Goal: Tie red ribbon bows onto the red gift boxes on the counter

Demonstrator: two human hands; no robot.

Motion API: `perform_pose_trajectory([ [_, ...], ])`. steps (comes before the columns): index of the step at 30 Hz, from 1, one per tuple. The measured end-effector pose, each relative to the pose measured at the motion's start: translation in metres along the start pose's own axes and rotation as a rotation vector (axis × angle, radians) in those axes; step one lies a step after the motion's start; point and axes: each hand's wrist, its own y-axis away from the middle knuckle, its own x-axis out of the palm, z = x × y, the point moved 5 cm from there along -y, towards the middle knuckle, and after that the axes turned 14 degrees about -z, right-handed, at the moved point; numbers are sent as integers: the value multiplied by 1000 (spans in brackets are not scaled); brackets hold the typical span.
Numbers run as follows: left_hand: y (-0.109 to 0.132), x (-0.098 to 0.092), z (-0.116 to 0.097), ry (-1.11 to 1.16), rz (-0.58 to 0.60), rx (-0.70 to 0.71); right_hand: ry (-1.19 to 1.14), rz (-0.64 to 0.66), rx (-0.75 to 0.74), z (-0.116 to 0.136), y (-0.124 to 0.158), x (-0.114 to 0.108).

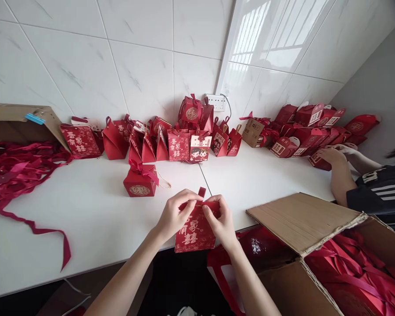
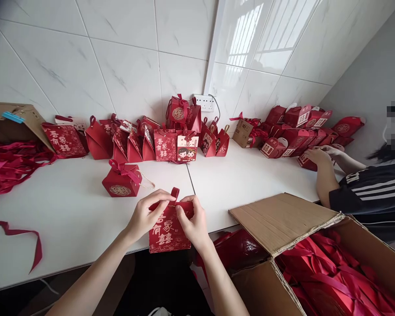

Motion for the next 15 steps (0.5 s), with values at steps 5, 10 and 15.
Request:
perform_pose_trajectory([
  [5,4,-5,-6,94,8,-102,9,-19,48,16,5,-2],
  [10,8,-12,-27,89,-32,-160,45,-20,36,41,11,-12],
  [15,10,-15,-49,58,-103,-70,53,-30,68,63,14,-21],
])
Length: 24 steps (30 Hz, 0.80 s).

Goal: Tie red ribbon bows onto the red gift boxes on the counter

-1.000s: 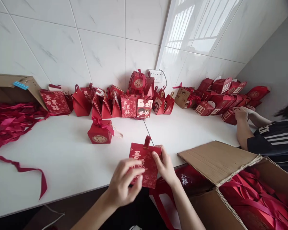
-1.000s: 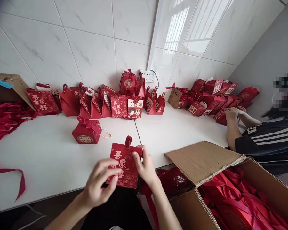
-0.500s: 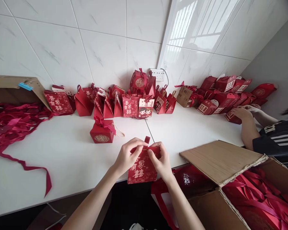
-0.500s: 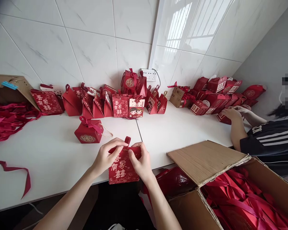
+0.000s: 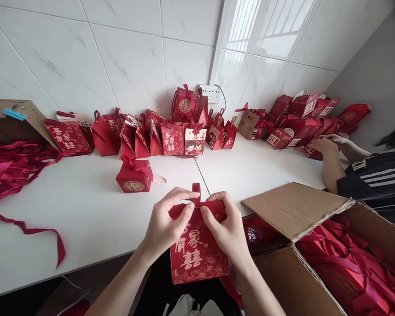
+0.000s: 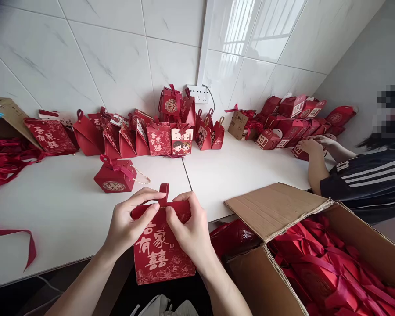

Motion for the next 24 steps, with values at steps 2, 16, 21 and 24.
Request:
perform_pose_trajectory([
  [2,1,0,-5,11,-25,51,0,-4,13,6,1,-3],
  [16,-3,-3,-11,42,4,64,-27,49,37,22,-2,-3],
  [21,-3,-4,-9,80,17,-2,-12,59,30,26,-4,-3],
  [24,-4,-5,-8,88,19,-39,-2,53,19,28,-3,-2],
])
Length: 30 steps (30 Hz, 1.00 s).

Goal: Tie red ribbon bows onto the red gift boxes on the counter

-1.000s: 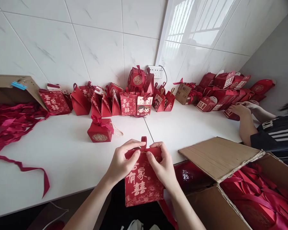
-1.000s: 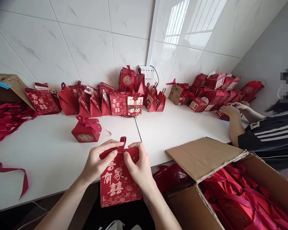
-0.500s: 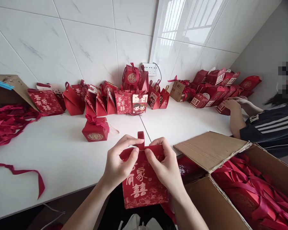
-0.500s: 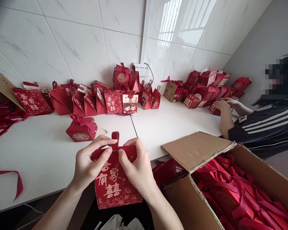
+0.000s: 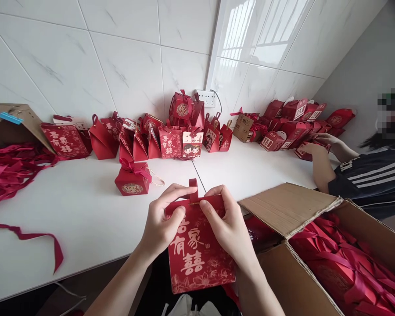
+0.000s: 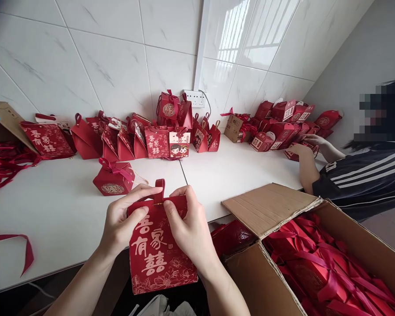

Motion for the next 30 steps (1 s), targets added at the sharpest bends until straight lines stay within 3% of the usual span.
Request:
perform_pose_trajectory([
  [5,-2,0,8,125,17,-84,-38,-39,13,-4,-1,-6],
  [6,-2,0,10,179,2,-97,-65,-127,12,-8,-4,-12],
  [8,-1,3,15,262,-4,-109,-206,-434,-11,-15,-9,-33],
  [10,6,15,20,273,98,-123,-454,-756,-39,-26,-11,-54],
  [11,11,25,21,254,177,-138,-583,-859,-40,-33,-12,-60],
  [13,21,42,22,201,272,-143,-778,-928,7,-45,-15,-64],
  [16,25,52,13,124,147,6,-884,-806,175,-59,-16,-56],
  [21,21,47,-18,-71,-10,378,-801,-560,358,-78,-4,-39],
  [25,22,47,-35,-176,-42,421,-737,-424,493,-92,10,-24],
  [28,26,52,-41,-162,24,406,-677,-349,575,-97,18,-17],
  [30,28,54,-38,-127,78,392,-660,-358,538,-94,18,-22],
])
